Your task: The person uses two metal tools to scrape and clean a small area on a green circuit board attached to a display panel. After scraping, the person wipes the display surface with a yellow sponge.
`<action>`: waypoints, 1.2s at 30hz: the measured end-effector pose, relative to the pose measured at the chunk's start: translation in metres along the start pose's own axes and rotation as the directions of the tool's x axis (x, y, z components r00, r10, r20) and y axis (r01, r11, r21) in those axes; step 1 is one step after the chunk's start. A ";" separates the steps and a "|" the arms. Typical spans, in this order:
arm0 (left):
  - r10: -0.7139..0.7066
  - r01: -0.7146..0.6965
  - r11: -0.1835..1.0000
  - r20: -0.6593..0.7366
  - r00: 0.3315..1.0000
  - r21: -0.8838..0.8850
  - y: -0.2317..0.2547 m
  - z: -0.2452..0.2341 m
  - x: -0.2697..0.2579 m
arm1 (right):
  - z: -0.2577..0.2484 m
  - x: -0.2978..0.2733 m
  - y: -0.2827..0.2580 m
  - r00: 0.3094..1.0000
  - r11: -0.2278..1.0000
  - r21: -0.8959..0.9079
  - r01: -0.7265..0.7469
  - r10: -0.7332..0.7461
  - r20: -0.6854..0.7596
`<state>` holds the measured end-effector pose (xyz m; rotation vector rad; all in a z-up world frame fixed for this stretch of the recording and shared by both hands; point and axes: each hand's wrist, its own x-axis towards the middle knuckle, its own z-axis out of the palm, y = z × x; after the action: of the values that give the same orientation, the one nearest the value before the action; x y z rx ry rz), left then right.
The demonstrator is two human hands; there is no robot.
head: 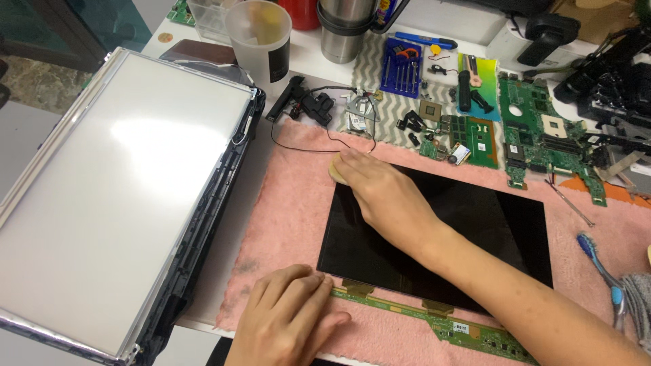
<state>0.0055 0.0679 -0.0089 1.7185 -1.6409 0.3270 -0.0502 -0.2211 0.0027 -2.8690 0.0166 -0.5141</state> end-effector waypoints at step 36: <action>-0.313 0.169 0.838 0.204 0.928 0.518 0.052 0.027 -0.030 | -0.035 -0.074 -0.067 0.926 0.876 0.402 0.266 -0.349 0.147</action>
<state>-0.0564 0.0774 -0.0304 2.4361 -1.5923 0.4199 -0.1334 -0.1598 0.0247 -2.5341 -0.5298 -0.2213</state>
